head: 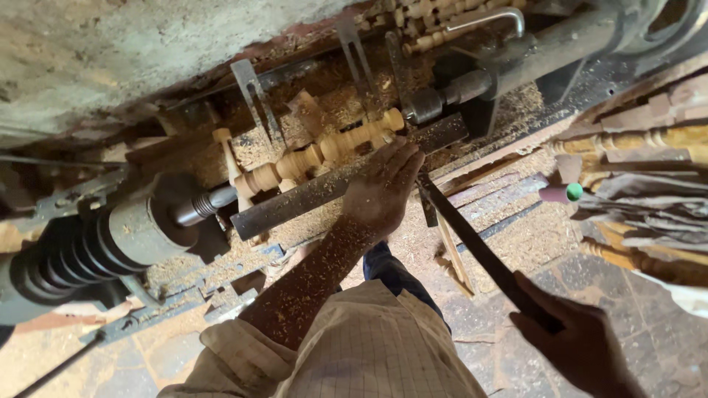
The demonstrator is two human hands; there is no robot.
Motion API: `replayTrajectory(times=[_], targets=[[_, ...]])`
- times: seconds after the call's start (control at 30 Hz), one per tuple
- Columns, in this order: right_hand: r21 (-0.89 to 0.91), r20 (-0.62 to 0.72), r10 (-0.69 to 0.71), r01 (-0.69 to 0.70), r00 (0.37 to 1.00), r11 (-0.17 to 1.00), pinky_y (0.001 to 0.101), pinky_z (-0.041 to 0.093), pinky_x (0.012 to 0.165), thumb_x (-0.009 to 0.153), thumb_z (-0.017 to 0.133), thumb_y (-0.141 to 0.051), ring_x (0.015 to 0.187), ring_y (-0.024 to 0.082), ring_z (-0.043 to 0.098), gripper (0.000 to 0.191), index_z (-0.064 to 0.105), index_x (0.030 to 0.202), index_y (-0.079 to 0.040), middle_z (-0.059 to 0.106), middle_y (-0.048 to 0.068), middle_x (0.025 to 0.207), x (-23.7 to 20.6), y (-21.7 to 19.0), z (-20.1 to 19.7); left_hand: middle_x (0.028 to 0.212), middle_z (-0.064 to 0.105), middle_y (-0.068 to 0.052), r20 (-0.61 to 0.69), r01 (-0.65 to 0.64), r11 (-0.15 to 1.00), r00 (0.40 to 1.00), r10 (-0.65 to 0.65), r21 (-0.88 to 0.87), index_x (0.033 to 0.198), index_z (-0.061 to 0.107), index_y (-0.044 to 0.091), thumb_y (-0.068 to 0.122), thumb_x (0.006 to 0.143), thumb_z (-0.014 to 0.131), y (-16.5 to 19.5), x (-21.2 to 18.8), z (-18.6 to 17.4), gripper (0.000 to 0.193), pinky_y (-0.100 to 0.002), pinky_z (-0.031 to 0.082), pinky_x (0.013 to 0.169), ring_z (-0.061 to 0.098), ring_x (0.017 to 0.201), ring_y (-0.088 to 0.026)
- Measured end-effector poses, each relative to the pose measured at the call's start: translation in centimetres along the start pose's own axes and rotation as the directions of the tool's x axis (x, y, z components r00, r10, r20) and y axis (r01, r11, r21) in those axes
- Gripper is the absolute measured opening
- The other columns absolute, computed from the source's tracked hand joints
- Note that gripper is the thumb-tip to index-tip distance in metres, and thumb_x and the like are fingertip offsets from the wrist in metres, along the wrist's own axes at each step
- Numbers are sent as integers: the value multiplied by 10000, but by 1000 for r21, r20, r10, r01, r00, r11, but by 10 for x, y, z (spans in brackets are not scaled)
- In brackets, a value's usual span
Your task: The person shapes a rotating wooden rod on a lathe using a chisel. They hold the chisel with both hands and guide it along the spinning wood to carve decorative grooves and contours.
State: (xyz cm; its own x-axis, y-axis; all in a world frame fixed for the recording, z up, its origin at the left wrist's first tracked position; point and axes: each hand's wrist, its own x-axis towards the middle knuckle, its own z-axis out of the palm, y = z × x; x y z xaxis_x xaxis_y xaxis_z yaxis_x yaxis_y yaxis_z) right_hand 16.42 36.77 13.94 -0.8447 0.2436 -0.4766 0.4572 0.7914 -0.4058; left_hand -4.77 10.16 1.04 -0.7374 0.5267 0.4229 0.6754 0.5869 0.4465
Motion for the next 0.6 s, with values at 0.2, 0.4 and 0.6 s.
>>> replayTrajectory(times=[0.2, 0.4, 0.6], targets=[[-278, 267, 71, 7, 961, 960, 289, 560, 529, 818, 836, -416, 483, 132, 640, 688, 580, 1454, -361, 748, -17, 737, 78, 34, -55, 1384, 664, -178, -70, 175, 985, 982, -175, 2, 1347, 636, 11, 196, 1045, 692, 21, 12, 0, 360, -443, 509, 1161, 606, 1347, -317], [-485, 404, 74, 146, 912, 862, 271, 594, 567, 879, 817, -421, 529, 99, 687, 677, 542, 1496, -377, 752, -4, 733, 120, 17, -87, 1389, 642, -203, -79, 281, 958, 958, -276, 59, 1368, 606, -29, 221, 980, 697, 27, 4, -6, 471, -473, 497, 1137, 597, 1334, -348], [-114, 140, -34, 50, 990, 992, 344, 635, 654, 772, 849, -373, 677, 166, 793, 657, 641, 1392, -314, 829, 92, 905, 26, -4, -23, 1491, 610, -133, 5, 102, 986, 995, -104, 135, 1433, 587, 61, 114, 1043, 677, 10, -8, -17, 404, -413, 525, 1185, 590, 1414, -283]])
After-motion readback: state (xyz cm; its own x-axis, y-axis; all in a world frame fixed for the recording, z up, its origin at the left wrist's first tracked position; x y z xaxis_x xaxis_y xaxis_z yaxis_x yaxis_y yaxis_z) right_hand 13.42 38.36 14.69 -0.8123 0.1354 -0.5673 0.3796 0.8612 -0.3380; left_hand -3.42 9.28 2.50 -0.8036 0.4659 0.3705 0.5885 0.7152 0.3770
